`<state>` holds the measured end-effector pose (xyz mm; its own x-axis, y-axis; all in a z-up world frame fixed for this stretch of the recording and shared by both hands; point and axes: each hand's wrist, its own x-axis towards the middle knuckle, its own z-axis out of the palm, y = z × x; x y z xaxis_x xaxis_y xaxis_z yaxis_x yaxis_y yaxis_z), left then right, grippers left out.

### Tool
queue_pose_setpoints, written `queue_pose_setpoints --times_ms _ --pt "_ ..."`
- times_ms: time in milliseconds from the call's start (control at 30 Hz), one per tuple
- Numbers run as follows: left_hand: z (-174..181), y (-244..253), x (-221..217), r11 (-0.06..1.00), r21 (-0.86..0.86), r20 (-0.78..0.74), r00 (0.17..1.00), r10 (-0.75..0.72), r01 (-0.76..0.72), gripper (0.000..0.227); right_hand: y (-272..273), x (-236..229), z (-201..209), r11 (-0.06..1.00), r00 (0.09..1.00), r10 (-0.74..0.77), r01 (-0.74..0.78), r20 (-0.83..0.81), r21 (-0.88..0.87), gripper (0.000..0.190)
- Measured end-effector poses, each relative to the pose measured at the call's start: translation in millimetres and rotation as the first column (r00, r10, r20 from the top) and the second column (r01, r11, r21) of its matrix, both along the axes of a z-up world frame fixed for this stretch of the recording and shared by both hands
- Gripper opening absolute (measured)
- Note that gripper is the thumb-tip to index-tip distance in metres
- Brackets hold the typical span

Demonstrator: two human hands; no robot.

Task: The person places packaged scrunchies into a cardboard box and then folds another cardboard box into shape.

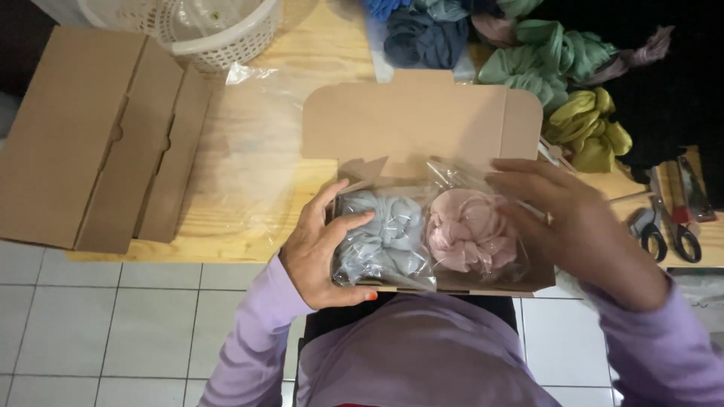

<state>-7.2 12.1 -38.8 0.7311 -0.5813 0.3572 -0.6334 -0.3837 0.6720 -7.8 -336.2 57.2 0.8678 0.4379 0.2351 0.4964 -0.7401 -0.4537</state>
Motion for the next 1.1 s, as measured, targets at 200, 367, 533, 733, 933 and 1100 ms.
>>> queue_pose_setpoints --times_ms 200,367,533,733,933,1100 --pt "3.5 -0.1 0.0 0.999 -0.031 0.031 0.999 0.009 -0.008 0.095 17.3 32.5 -47.8 0.658 0.950 0.312 -0.221 -0.006 -0.720 0.024" --pt "0.5 -0.9 -2.7 0.999 -0.032 0.009 0.999 0.032 -0.032 0.094 28.8 24.6 -30.6 0.872 0.872 0.454 -0.477 -0.184 -0.108 0.025" --pt "5.3 -0.8 -3.4 1.000 -0.010 -0.013 1.000 0.019 -0.019 0.092 47.1 20.4 -36.5 0.894 0.905 0.380 -0.412 -0.192 -0.176 0.017" --pt "5.8 -0.6 -1.9 1.000 -0.018 0.024 1.000 0.010 -0.009 0.090 21.0 1.4 7.0 0.963 0.945 0.253 -0.267 -0.207 -0.043 0.048" --pt "3.6 -1.0 -0.8 0.999 -0.042 0.001 1.000 0.028 -0.028 0.090 -56.2 -29.8 -20.2 0.941 0.938 -0.331 0.320 -0.104 -0.114 0.059" --pt "3.4 -2.5 -0.1 0.998 -0.052 0.004 1.000 0.023 -0.023 0.089 -61.0 -45.6 -58.7 0.915 0.858 -0.399 0.396 -0.325 -0.079 0.061"
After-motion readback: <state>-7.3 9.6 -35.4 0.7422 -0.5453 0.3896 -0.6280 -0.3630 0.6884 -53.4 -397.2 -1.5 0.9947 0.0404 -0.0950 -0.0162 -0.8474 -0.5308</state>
